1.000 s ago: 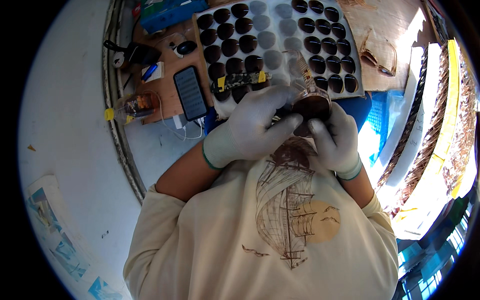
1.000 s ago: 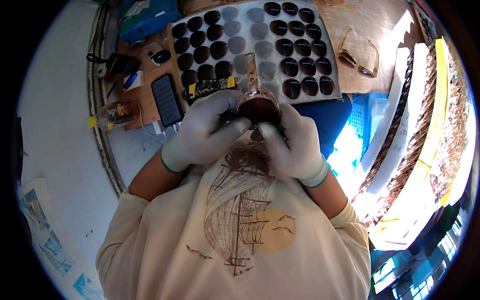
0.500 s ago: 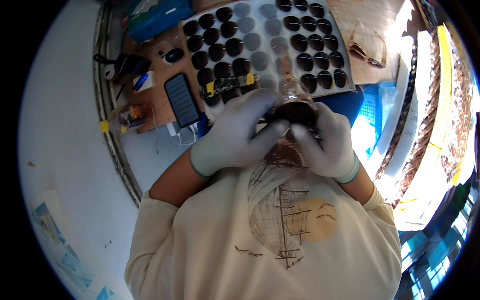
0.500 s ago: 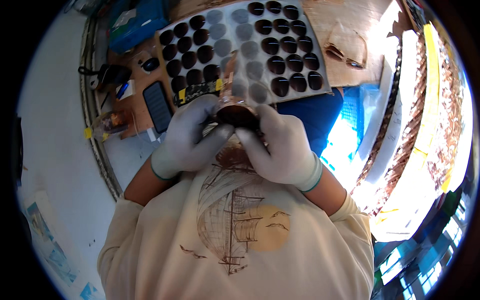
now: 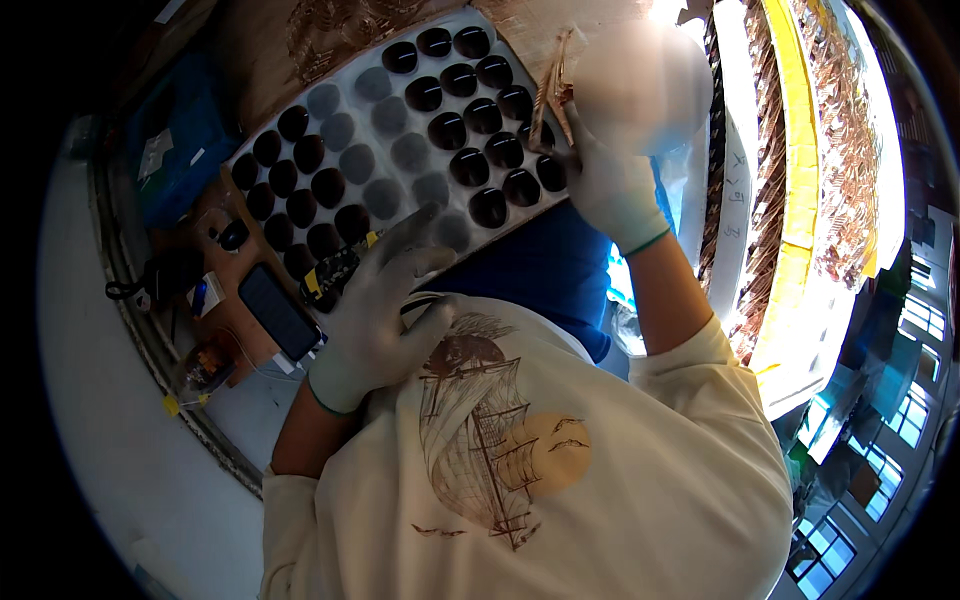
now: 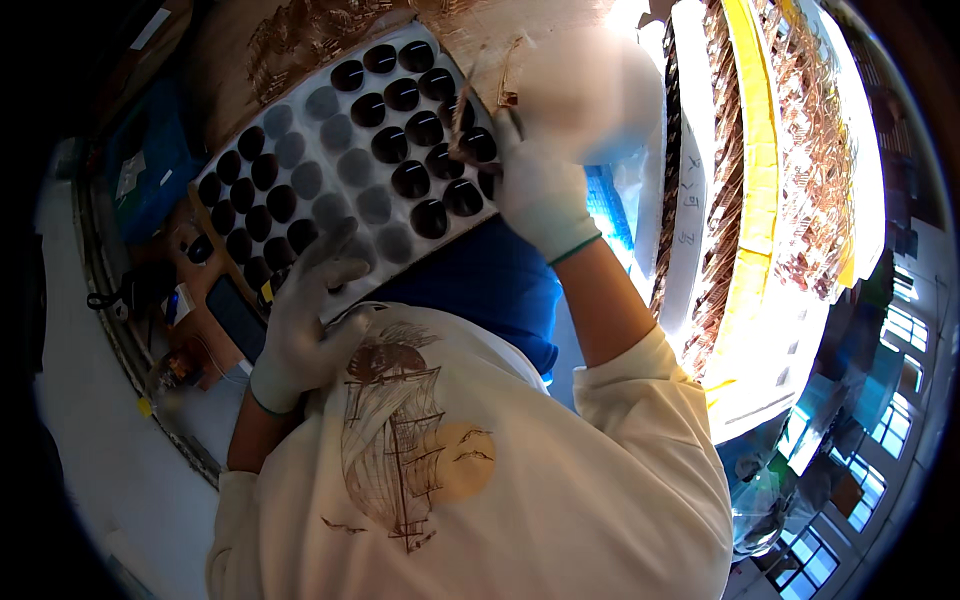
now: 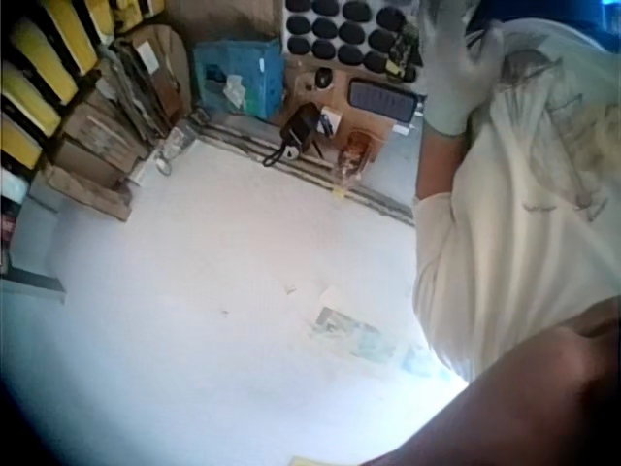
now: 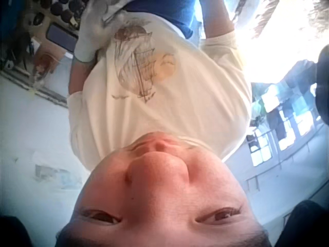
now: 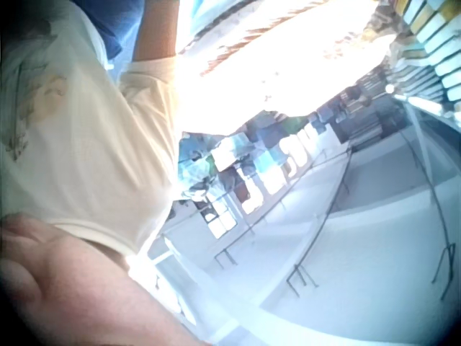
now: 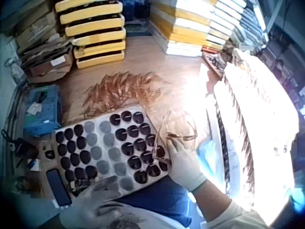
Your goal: The person picks up dark lenses from a tray and fits them into gold-colored frames one by one. They handle each lens and frame with gloved hands, aligning and pressing the lens into the frame, then placing the assembled unit aside. The process repeats across multiple units.
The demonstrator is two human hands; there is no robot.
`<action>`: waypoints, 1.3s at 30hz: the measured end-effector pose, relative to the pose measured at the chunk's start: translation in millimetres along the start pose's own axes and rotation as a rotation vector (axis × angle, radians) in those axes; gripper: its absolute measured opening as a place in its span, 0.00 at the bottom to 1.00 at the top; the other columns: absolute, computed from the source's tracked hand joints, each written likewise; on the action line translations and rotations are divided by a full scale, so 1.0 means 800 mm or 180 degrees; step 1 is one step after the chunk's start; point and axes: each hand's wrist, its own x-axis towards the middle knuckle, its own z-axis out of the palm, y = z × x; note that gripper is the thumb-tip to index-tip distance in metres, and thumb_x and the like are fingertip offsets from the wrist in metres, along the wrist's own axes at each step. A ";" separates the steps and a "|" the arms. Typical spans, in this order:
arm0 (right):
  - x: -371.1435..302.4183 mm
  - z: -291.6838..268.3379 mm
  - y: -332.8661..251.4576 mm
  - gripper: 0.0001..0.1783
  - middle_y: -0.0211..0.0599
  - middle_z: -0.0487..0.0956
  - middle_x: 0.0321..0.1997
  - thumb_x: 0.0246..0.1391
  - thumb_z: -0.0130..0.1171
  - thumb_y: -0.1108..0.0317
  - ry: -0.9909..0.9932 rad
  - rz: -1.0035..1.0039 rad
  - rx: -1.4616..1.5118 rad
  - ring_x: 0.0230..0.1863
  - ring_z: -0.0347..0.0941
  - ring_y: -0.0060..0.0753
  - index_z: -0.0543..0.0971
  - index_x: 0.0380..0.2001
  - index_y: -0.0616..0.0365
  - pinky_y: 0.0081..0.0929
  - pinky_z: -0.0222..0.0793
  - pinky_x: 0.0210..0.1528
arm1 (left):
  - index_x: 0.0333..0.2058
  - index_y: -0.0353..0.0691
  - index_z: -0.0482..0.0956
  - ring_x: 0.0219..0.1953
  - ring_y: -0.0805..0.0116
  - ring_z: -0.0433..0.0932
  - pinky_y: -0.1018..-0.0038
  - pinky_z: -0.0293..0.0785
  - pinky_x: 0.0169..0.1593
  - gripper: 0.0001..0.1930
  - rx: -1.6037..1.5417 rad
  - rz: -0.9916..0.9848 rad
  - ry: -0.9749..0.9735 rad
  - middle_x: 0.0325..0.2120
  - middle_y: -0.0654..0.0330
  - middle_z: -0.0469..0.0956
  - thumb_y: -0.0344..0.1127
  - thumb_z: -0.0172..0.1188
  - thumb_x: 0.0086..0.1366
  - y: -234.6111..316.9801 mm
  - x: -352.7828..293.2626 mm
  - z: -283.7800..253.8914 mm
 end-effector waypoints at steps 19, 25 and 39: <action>-0.180 -0.191 0.011 0.22 0.37 0.84 0.40 0.34 0.69 0.66 0.1399 -0.0786 -0.0060 0.43 0.83 0.42 0.80 0.38 0.56 0.38 0.78 0.51 | 0.45 0.30 0.80 0.50 0.47 0.83 0.62 0.79 0.53 0.16 -0.0676 0.0038 -0.0853 0.50 0.39 0.81 0.30 0.60 0.58 0.004 0.018 0.039; -0.289 -0.292 0.172 0.16 0.47 0.84 0.41 0.48 0.65 0.72 0.1317 0.0433 -0.1626 0.45 0.81 0.50 0.82 0.43 0.61 0.40 0.77 0.51 | 0.45 0.31 0.80 0.49 0.51 0.83 0.64 0.78 0.54 0.15 -0.0858 -0.0016 -0.1255 0.49 0.42 0.82 0.29 0.59 0.59 0.029 0.020 0.069; -0.257 -0.303 0.254 0.24 0.33 0.83 0.51 0.48 0.71 0.53 -0.0161 0.0531 -0.3005 0.53 0.78 0.41 0.84 0.51 0.41 0.41 0.75 0.54 | 0.47 0.28 0.80 0.46 0.58 0.84 0.67 0.78 0.52 0.16 -0.0818 -0.0481 -0.1434 0.48 0.45 0.83 0.32 0.55 0.64 0.062 0.021 0.091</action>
